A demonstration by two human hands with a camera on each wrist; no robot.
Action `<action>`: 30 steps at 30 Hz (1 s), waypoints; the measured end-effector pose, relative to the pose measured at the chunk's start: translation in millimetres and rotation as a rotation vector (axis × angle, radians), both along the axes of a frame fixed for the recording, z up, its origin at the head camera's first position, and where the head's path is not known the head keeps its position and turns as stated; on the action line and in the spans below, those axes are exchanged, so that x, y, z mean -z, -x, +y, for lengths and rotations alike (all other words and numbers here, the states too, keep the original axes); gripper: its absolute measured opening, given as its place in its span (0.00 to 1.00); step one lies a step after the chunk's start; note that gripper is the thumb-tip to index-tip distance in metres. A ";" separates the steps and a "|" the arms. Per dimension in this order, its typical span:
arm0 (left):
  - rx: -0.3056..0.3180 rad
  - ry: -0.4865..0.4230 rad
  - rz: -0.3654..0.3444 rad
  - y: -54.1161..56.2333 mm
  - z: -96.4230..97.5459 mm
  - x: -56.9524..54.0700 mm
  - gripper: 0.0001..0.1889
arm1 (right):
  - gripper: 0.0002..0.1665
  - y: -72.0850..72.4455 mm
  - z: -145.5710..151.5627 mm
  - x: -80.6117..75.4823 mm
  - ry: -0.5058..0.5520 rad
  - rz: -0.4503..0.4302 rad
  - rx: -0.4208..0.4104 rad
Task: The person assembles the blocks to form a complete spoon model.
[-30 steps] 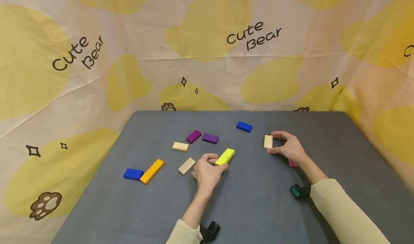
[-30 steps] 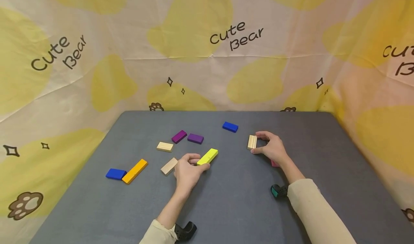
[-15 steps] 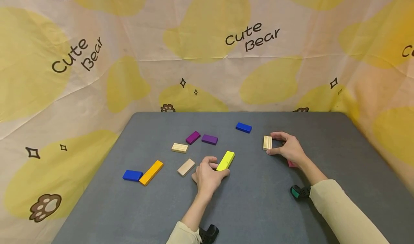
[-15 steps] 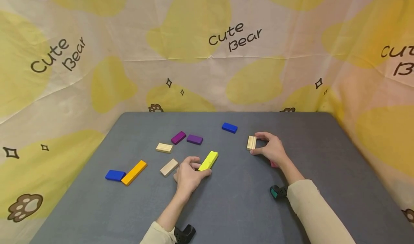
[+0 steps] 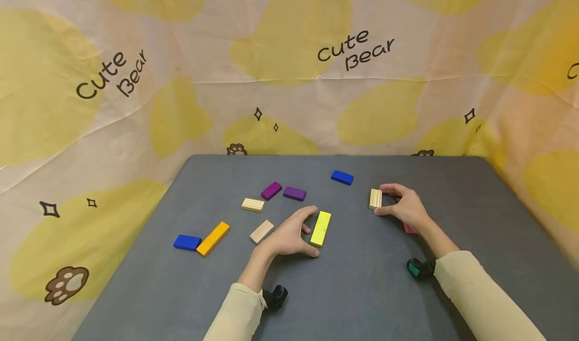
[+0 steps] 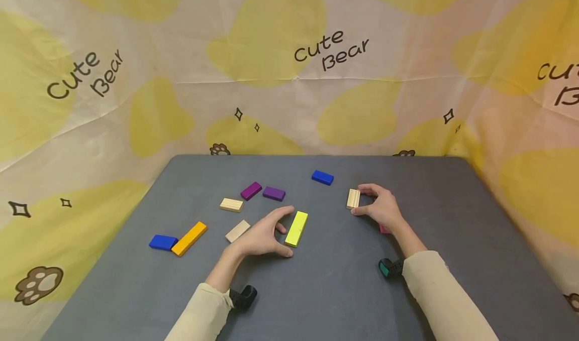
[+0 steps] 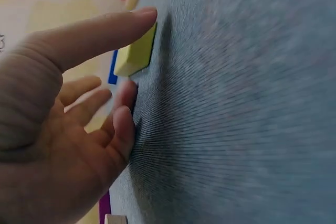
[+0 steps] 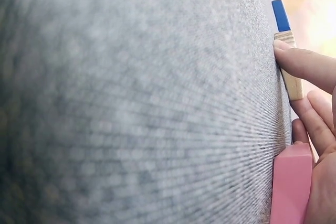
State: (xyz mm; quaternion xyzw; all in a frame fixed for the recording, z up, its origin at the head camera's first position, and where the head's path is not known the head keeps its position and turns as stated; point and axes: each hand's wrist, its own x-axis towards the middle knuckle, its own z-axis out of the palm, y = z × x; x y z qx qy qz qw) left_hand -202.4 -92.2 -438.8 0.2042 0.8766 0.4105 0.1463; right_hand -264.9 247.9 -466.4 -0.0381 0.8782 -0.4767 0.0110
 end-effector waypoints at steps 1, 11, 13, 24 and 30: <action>0.030 0.012 -0.003 3.9 0.6 0.1 0.55 | 0.46 0.2 0.3 -0.1 -0.001 0.001 -0.001; 0.077 0.065 -0.034 20.4 6.4 -2.0 0.55 | 0.46 0.5 1.9 -0.7 -0.010 -0.003 -0.005; 0.068 0.057 0.001 19.2 8.0 -1.4 0.55 | 0.46 0.7 1.8 -0.8 -0.011 -0.002 0.002; -0.043 0.037 0.076 -18.3 34.6 1.1 0.54 | 0.46 0.6 1.5 -0.7 -0.014 -0.001 -0.004; -0.089 0.044 0.054 -28.4 39.8 0.6 0.57 | 0.46 -0.5 2.3 -1.9 -0.020 0.000 0.000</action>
